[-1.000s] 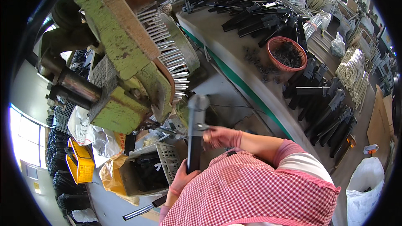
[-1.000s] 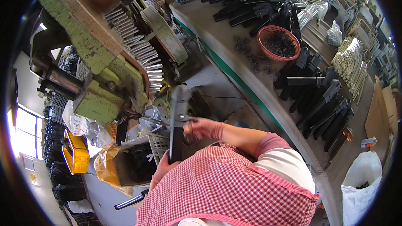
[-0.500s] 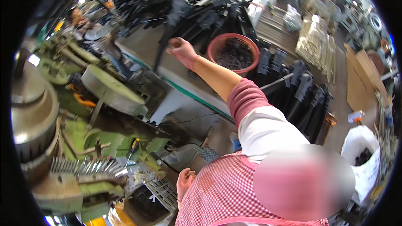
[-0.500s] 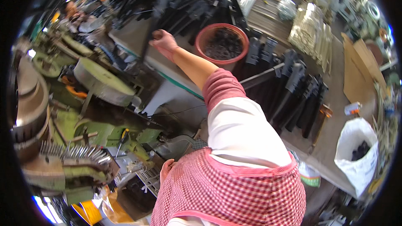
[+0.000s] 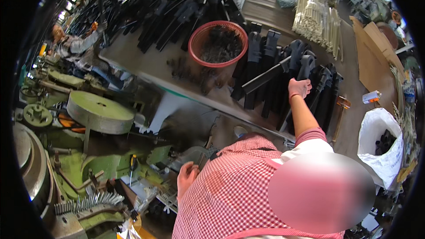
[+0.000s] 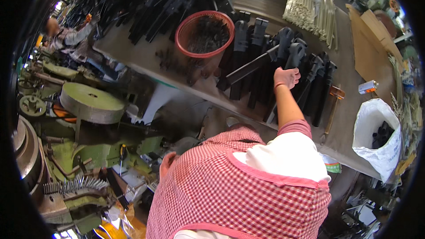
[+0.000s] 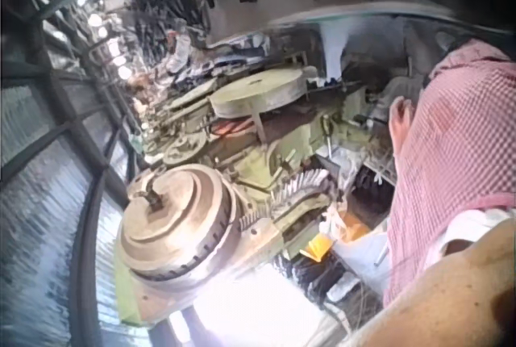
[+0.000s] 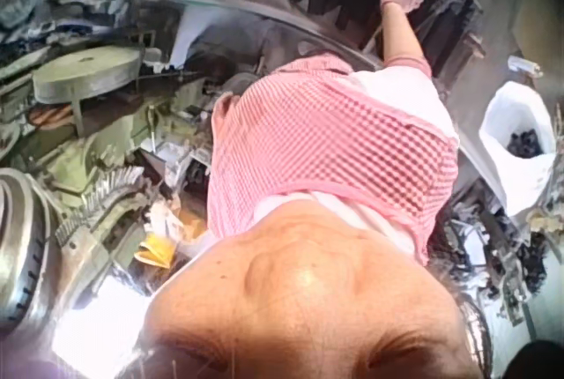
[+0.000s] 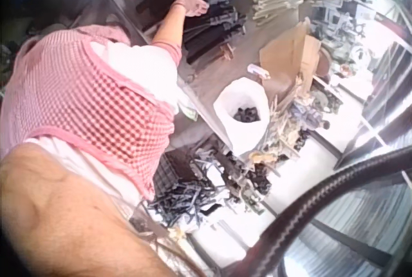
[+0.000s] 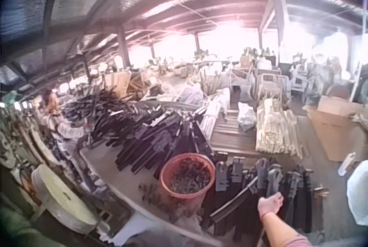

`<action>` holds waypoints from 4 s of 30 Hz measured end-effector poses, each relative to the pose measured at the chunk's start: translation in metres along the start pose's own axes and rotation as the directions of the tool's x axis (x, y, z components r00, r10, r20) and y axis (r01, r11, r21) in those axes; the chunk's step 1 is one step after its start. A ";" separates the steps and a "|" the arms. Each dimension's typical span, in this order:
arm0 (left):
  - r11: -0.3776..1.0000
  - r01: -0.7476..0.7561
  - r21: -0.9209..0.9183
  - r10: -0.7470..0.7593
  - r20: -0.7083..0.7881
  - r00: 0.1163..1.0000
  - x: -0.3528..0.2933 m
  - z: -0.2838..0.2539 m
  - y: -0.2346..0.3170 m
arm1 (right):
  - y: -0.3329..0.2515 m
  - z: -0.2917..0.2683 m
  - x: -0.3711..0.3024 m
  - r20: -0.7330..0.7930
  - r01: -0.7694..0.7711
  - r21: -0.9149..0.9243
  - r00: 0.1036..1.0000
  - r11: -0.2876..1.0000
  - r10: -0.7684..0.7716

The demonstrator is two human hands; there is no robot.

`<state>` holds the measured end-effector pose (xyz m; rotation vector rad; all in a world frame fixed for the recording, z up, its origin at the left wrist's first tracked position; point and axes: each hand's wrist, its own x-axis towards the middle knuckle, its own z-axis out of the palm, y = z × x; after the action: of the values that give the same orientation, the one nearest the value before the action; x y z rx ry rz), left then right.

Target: The person repeatedly picks small metal components from a red basket, attaches them to black metal rods, and places the rods into a green machine. The person then uses a long metal rod to push the components through the machine. This process is repeated multiple times throughout the clip.

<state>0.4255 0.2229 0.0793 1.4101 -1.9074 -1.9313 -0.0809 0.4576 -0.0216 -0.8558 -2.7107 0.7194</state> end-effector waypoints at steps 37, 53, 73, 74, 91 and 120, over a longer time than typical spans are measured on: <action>0.972 -0.236 -0.016 0.228 -0.204 0.952 -0.015 -0.033 0.046 | -0.143 0.008 -0.207 0.493 0.986 0.158 -0.029 0.057 -0.869; 0.914 -0.246 0.322 0.380 -0.471 0.796 -0.072 -0.037 0.016 | -0.178 -0.146 -0.428 0.332 -0.604 0.618 -0.380 0.503 -0.863; 0.954 -0.192 0.228 0.297 -0.651 0.699 -0.118 -0.079 -0.034 | -0.049 -0.177 -0.468 0.383 -0.142 0.658 -0.782 0.740 -0.491; 0.955 -0.183 0.232 0.293 -0.665 0.687 -0.120 -0.081 -0.036 | -0.047 -0.177 -0.470 0.381 -0.161 0.657 -0.772 0.737 -0.508; 0.954 -0.066 0.293 0.279 -0.780 0.561 -0.135 -0.105 -0.042 | -0.044 -0.156 -0.562 0.395 -0.101 0.152 -0.906 0.983 -0.154; 0.814 0.257 0.521 0.256 -0.718 0.647 -0.158 -0.155 -0.038 | -0.020 -0.147 -0.622 0.134 -0.198 0.078 -0.969 0.977 -0.207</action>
<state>0.6344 0.2143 0.1630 1.9221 -2.0254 -0.4461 0.4617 0.1367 0.0832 -0.5473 0.3211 -0.8286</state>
